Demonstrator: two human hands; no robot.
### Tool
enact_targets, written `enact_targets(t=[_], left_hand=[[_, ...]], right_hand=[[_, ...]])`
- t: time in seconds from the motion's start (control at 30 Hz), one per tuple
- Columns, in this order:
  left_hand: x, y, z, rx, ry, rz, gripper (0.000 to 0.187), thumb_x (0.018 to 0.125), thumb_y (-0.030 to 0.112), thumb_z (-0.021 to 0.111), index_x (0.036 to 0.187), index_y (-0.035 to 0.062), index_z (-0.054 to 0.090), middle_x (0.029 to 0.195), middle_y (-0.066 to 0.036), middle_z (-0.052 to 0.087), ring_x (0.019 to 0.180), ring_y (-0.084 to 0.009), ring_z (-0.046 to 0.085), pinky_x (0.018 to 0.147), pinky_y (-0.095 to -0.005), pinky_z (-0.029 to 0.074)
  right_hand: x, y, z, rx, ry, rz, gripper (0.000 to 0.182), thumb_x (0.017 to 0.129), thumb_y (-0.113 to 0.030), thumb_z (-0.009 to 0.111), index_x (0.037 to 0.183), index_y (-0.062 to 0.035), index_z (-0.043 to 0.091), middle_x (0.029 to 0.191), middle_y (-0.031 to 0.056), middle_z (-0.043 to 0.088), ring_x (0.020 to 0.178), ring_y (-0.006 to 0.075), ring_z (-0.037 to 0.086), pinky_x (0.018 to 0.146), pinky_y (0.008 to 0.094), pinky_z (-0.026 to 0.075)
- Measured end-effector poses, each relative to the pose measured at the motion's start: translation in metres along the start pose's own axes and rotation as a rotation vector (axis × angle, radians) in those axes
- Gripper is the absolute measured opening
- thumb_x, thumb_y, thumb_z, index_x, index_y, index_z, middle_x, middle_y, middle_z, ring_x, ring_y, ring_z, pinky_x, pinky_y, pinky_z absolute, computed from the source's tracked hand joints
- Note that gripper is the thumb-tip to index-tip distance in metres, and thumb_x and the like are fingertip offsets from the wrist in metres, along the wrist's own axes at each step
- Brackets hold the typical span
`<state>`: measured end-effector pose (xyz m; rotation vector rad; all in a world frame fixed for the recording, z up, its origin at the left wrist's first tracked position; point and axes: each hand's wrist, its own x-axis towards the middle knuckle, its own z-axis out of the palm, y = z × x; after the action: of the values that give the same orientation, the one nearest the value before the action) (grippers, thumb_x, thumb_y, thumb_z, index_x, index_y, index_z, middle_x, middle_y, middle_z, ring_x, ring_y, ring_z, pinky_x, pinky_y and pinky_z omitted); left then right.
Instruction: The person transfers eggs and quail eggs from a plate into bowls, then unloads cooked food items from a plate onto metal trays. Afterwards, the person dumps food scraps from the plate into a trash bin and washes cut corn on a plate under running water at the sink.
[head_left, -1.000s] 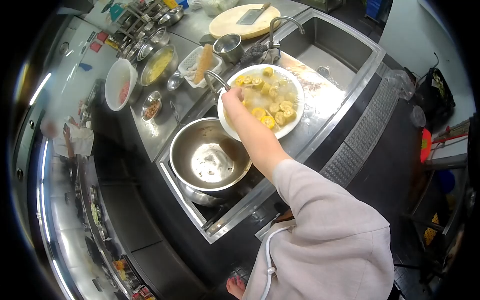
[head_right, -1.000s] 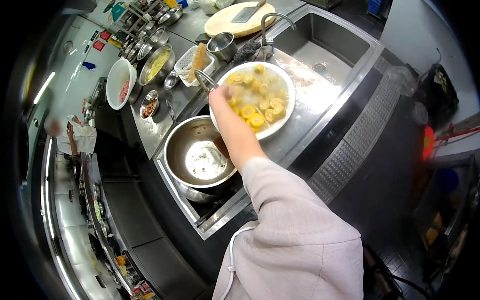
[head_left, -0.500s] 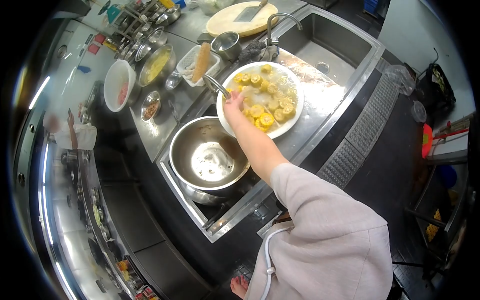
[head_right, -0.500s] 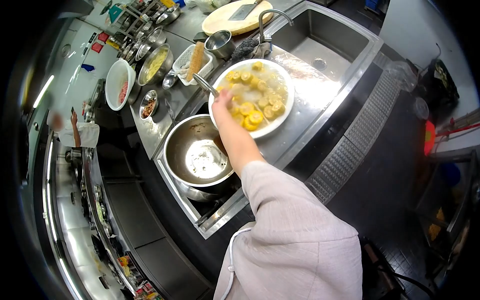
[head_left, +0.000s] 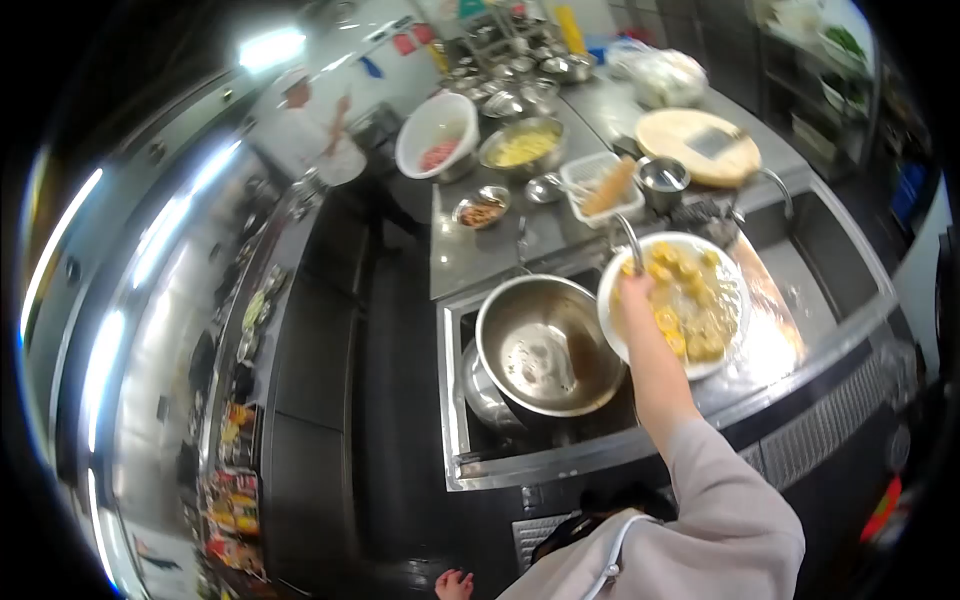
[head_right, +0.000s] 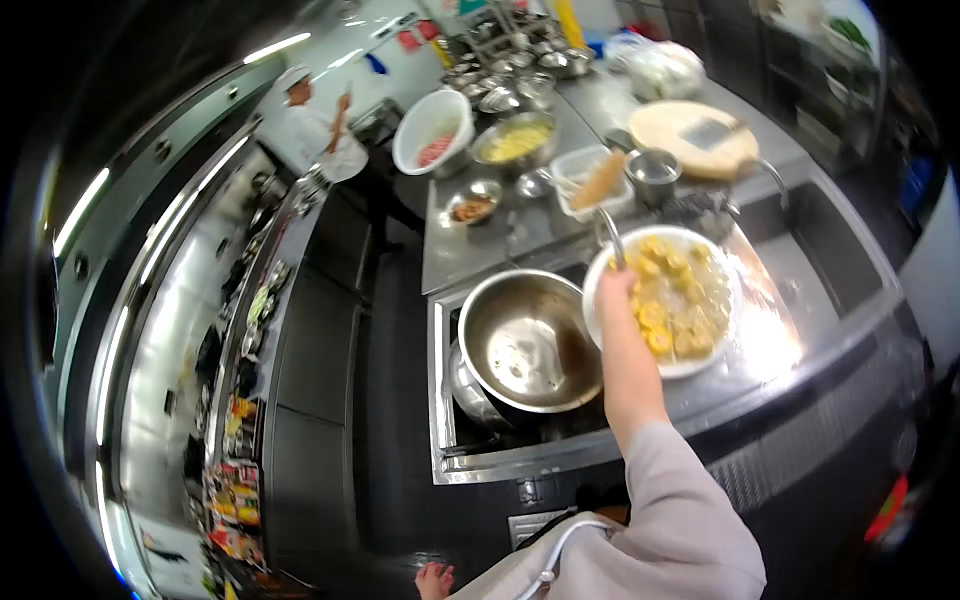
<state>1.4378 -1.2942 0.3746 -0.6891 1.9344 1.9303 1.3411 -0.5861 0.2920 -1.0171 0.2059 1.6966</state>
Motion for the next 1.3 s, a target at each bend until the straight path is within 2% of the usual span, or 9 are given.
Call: enact_targets(t=[0.27,0.37,0.47,0.57,0.67,0.8,0.9,0.97,1.3], left_hand=[[-0.011,-0.007,0.019,0.002,0.078,0.010,0.012,0.080,0.014,0.058,0.083,0.0038,0.053,0.070,-0.006,0.050,0.054,-0.0181,0.055,0.039,-0.0231,0.038],[-0.013,-0.010,0.010,0.119,0.030,0.046,0.012,0.080,0.012,0.058,0.086,0.0018,0.053,0.071,-0.007,0.050,0.053,-0.0163,0.051,0.042,-0.0233,0.039],[-0.018,-0.007,0.022,0.030,0.041,0.038,0.018,0.079,0.010,0.058,0.094,0.0008,0.053,0.075,-0.007,0.050,0.053,-0.0136,0.046,0.049,-0.0248,0.043],[-0.016,-0.014,0.020,-0.023,0.075,-0.001,0.019,0.079,0.011,0.058,0.095,0.0010,0.052,0.075,-0.007,0.051,0.054,-0.0142,0.047,0.049,-0.0258,0.044],[-0.016,-0.017,0.017,-0.052,0.094,-0.014,0.020,0.078,0.011,0.057,0.095,0.0022,0.052,0.071,-0.007,0.050,0.053,-0.0148,0.047,0.048,-0.0254,0.042],[-0.019,-0.022,0.013,-0.050,0.092,-0.028,0.019,0.078,0.007,0.056,0.096,0.0032,0.053,0.068,-0.006,0.049,0.050,-0.0136,0.044,0.046,-0.0252,0.042],[-0.015,-0.033,0.015,-0.035,0.144,-0.020,0.018,0.078,0.007,0.056,0.096,0.0034,0.053,0.067,-0.006,0.048,0.048,-0.0131,0.043,0.047,-0.0260,0.044],[-0.017,-0.035,0.014,-0.049,0.136,-0.033,0.019,0.078,0.007,0.056,0.096,0.0036,0.053,0.068,-0.006,0.049,0.049,-0.0131,0.043,0.048,-0.0262,0.044],[-0.026,-0.028,0.011,0.015,0.098,-0.066,0.022,0.079,0.010,0.056,0.100,0.0037,0.052,0.074,-0.007,0.051,0.055,-0.0137,0.048,0.048,-0.0260,0.042]], right_hand=[[0.016,-0.022,-0.003,0.004,0.001,0.045,0.021,0.075,-0.024,0.044,0.081,-0.0046,0.050,0.072,0.0041,0.049,0.058,0.0233,0.044,0.053,0.0372,0.038],[0.014,-0.018,-0.019,-0.243,0.027,-0.059,0.022,0.076,-0.023,0.042,0.083,-0.0037,0.052,0.073,0.0050,0.050,0.061,0.0248,0.046,0.057,0.0374,0.040],[0.025,-0.024,-0.028,-0.605,-0.344,0.020,0.021,0.082,-0.026,0.039,0.066,-0.0139,0.044,0.057,0.0002,0.040,0.049,0.0164,0.041,0.042,0.0269,0.031],[0.033,-0.023,-0.008,-0.324,-0.044,0.240,0.015,0.082,-0.021,0.045,0.071,-0.0124,0.051,0.068,-0.0014,0.048,0.067,0.0145,0.049,0.051,0.0302,0.037],[0.044,-0.022,-0.009,-0.521,-0.008,0.093,0.009,0.080,-0.014,0.045,0.075,-0.0115,0.053,0.073,-0.0014,0.049,0.073,0.0127,0.048,0.053,0.0286,0.039],[0.012,-0.035,-0.012,-0.566,-0.167,0.023,0.010,0.080,-0.010,0.044,0.077,-0.0109,0.054,0.073,-0.0009,0.049,0.068,0.0132,0.047,0.050,0.0252,0.037],[0.000,-0.041,-0.003,-0.217,-0.033,0.201,0.009,0.076,-0.010,0.043,0.068,-0.0132,0.044,0.063,-0.0014,0.034,0.054,0.0106,0.036,0.044,0.0263,0.028],[0.007,-0.046,-0.007,-0.125,-0.047,0.359,0.007,0.078,-0.008,0.046,0.073,-0.0098,0.050,0.069,0.0000,0.045,0.054,0.0115,0.045,0.044,0.0199,0.035],[0.027,-0.041,-0.010,-0.188,-0.184,0.259,0.010,0.086,-0.018,0.044,0.088,-0.0086,0.050,0.077,0.0018,0.050,0.062,0.0179,0.050,0.055,0.0253,0.042]])
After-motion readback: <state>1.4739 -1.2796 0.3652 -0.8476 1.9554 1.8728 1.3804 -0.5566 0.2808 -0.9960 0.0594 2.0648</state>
